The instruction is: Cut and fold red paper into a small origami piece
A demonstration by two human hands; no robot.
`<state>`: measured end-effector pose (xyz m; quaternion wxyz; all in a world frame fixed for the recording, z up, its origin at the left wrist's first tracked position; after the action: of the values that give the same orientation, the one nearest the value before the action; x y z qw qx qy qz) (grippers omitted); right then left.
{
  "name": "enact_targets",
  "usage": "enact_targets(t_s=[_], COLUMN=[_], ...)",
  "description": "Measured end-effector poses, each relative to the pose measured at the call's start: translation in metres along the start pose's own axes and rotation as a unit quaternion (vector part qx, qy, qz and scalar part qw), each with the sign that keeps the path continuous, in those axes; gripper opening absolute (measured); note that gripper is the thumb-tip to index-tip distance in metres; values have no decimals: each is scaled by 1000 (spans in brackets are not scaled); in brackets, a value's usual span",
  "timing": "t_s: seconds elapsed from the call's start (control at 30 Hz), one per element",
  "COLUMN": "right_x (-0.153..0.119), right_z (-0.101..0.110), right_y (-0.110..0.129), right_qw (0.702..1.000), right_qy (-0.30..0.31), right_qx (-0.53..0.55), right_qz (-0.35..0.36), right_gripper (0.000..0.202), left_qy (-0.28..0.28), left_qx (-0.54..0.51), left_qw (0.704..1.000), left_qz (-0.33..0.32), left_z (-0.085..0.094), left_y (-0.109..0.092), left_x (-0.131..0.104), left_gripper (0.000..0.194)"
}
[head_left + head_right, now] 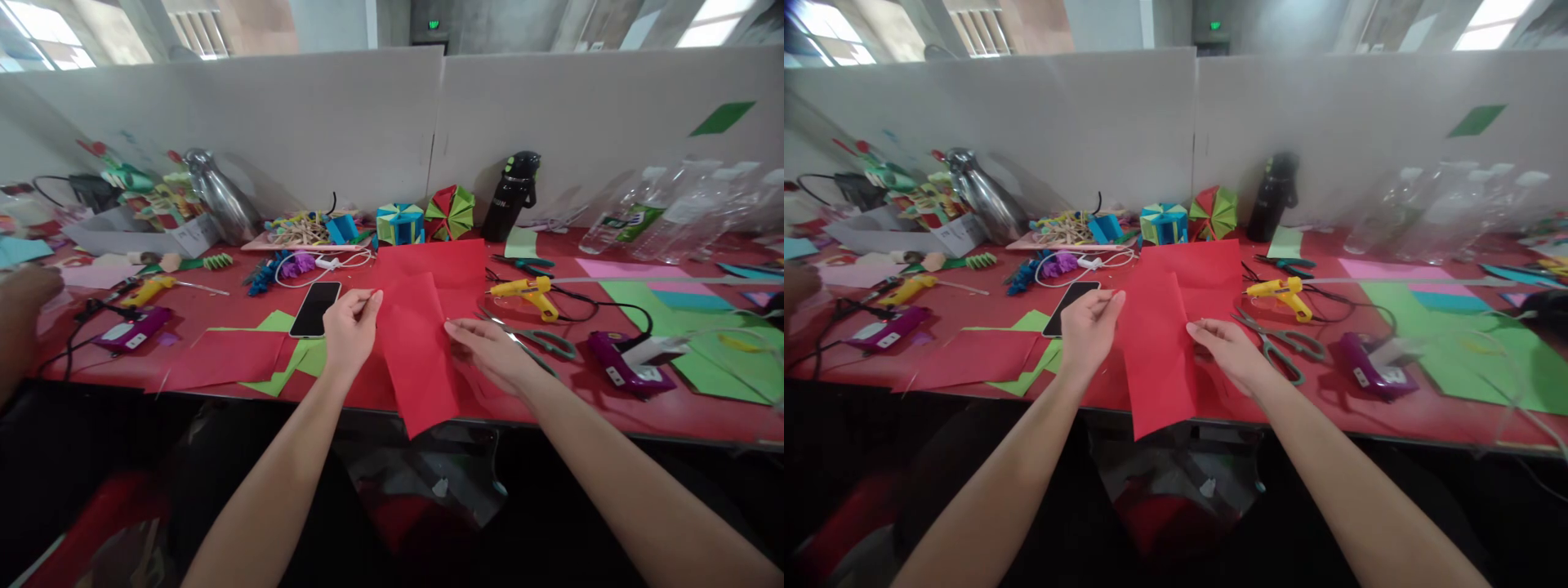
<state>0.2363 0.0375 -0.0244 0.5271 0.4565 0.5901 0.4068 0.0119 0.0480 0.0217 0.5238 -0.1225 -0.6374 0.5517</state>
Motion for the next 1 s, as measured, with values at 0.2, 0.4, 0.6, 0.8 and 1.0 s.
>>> enact_targets(t_s=[0.2, 0.4, 0.6, 0.8, 1.0], right_x=[-3, -1, 0, 1, 0], right_z=[-1, -2, 10, 15, 19], right_y=[5, 14, 25, 36, 38], right_qw=[994, 981, 958, 926, 860], right_qy=[0, 10, -27, -3, -63], right_qx=[-93, -106, -209, -260, -400], right_qz=[63, 160, 192, 273, 310], right_gripper=[32, 33, 41, 37, 44], left_qy=[-3, -40, -55, -38, -48], left_qx=[-15, -50, -173, -251, -278], left_qw=[1000, 997, 970, 934, 912], left_qz=[9, 46, 162, 250, 297], left_z=[1, 7, 2, 2, 4], left_y=[0, 6, 23, 29, 30], left_x=[3, 9, 12, 16, 18], left_gripper=[27, 27, 28, 33, 36])
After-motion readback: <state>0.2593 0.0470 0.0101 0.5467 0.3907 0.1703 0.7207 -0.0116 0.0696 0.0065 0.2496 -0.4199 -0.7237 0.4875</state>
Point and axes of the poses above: each hand's wrist, its own x-axis towards the middle knuckle, its own z-axis out of the back of the hand, y = z × x, the point moved 5 cm from there along x, towards the middle knuckle, and after that the axes turned 13 degrees about -y, right-handed, at the moved point
